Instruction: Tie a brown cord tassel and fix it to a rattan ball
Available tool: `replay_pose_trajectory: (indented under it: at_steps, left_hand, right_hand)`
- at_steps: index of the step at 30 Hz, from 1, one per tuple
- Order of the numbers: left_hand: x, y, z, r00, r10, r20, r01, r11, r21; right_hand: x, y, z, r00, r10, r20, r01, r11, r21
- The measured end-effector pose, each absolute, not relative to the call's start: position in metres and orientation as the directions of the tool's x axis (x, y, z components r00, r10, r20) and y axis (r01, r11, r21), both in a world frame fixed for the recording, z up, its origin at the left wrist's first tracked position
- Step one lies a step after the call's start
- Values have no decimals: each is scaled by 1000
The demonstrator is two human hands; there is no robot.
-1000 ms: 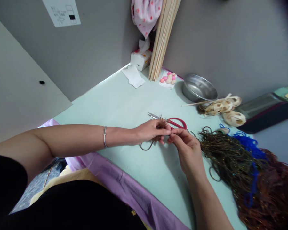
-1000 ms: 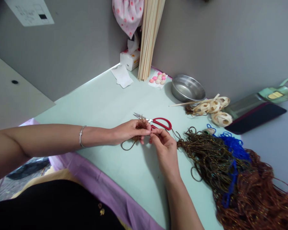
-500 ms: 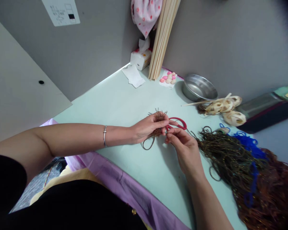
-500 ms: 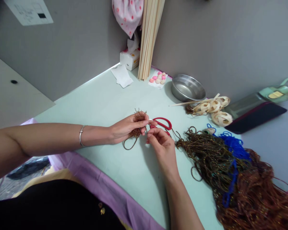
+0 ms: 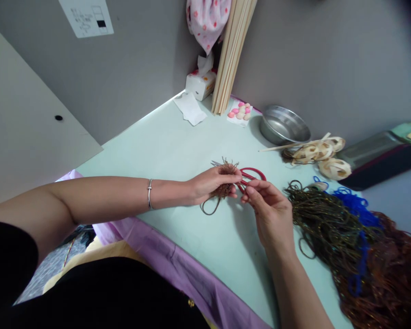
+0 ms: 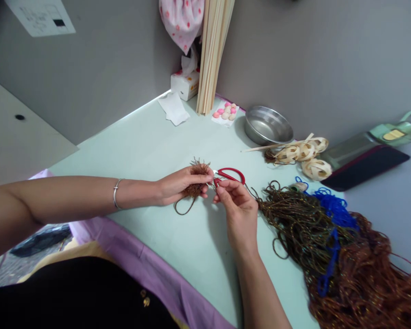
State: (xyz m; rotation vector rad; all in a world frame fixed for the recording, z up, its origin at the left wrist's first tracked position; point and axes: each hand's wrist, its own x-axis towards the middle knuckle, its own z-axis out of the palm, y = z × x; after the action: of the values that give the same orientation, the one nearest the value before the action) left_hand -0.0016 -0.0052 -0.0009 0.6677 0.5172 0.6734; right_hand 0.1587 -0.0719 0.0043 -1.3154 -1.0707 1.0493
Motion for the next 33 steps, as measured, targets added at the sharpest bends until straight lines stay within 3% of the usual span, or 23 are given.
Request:
replay_pose_trajectory:
  at_steps: [9, 19, 25, 29, 33]
  left_hand:
    - [-2, -5, -2, 590, 766, -253, -405, 553, 728]
    - [-2, -5, 0, 701, 644, -307, -305, 659, 687]
    - [-1, -3, 3, 653, 704, -281, -413, 641, 647]
    - [-2, -4, 2, 595, 756, -273, -449, 594, 667]
    - [-3, -6, -2, 645, 735, -210, -417, 568, 710]
  right_hand:
    - [159, -71, 7, 237, 971, -8, -69, 9, -998]
    - [161, -71, 7, 257, 962, 91, -24, 101, -995]
    - [160, -71, 8, 238, 967, 95, -54, 111, -992]
    - [162, -70, 5, 264, 961, 86, -32, 98, -995]
    - [166, -70, 3, 319, 944, 83, 42, 74, -996]
